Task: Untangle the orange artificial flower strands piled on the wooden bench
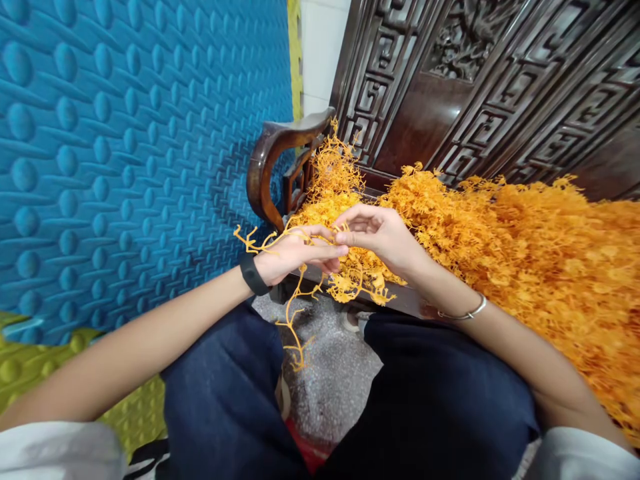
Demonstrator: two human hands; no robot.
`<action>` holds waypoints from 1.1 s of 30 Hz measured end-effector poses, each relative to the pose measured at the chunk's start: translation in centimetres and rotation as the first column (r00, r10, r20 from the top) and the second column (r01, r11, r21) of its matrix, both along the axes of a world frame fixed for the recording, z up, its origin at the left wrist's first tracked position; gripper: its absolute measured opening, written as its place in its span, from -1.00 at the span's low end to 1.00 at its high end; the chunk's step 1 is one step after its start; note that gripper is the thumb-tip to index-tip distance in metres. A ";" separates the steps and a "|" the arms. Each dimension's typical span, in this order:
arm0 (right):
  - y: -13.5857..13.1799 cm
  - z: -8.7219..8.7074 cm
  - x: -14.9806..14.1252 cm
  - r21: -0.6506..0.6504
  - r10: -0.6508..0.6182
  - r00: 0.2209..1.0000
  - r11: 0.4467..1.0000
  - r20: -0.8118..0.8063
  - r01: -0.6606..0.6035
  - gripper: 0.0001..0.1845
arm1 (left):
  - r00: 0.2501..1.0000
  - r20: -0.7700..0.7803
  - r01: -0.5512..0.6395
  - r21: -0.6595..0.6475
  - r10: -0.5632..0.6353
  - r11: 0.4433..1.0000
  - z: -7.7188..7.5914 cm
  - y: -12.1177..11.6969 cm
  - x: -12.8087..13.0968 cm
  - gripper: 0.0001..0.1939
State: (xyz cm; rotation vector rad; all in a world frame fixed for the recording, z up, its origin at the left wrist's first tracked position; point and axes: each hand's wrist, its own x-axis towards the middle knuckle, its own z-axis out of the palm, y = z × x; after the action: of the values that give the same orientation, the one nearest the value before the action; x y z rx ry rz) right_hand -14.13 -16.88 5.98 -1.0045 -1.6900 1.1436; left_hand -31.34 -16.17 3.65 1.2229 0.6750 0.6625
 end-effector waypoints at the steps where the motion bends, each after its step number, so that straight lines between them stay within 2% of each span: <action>1: 0.0 0.0 0.0 -0.016 0.002 1.000 1.000 0.002 -0.002 -0.61 | 0.999 -0.033 0.004 0.020 -0.004 1.000 0.0 0.1 0.0 -0.79; 6: -0.1 -0.2 -0.3 -0.027 -0.029 0.999 0.999 -0.022 0.028 -0.63 | 0.993 -0.116 0.000 0.122 0.015 0.993 -0.4 0.5 0.3 -0.83; 10: -0.1 -0.6 -0.3 -0.021 -0.026 0.999 0.999 0.031 0.027 -0.63 | 0.990 -0.140 0.011 0.220 0.020 0.975 -0.6 0.5 0.6 -0.84; 15: 0.4 -1.0 -0.5 0.044 -0.103 0.994 0.994 0.035 0.102 -0.64 | 0.990 -0.126 0.077 0.088 -0.065 0.993 -0.2 0.7 0.7 -0.74; 21: 1.1 -1.5 -1.3 0.102 -0.234 0.972 0.966 -0.034 0.237 -0.66 | 0.995 -0.093 -0.019 0.063 0.025 0.998 0.1 1.2 0.7 -0.69; 27: 3.2 -2.6 -1.5 0.198 -0.372 0.928 0.909 -0.008 0.366 -0.69 | 0.997 -0.033 -0.064 -0.019 0.063 0.998 0.2 2.0 0.9 -0.72; 30: 4.3 -2.7 -1.9 0.222 -0.426 0.904 0.881 -0.011 0.418 -0.69 | 0.996 0.009 -0.090 0.007 0.090 0.996 -0.1 2.5 1.1 -0.72; 33: 4.4 -2.6 -2.5 0.223 -0.448 0.893 0.868 -0.031 0.444 -0.71 | 0.986 -0.037 -0.156 0.089 0.160 0.984 -0.4 3.0 1.4 -0.72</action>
State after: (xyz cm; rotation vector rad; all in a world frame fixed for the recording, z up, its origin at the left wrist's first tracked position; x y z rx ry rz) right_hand -16.64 -12.46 3.43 -1.1850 -1.4567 0.6243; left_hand -29.95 -13.21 3.22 1.2745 0.7930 0.8054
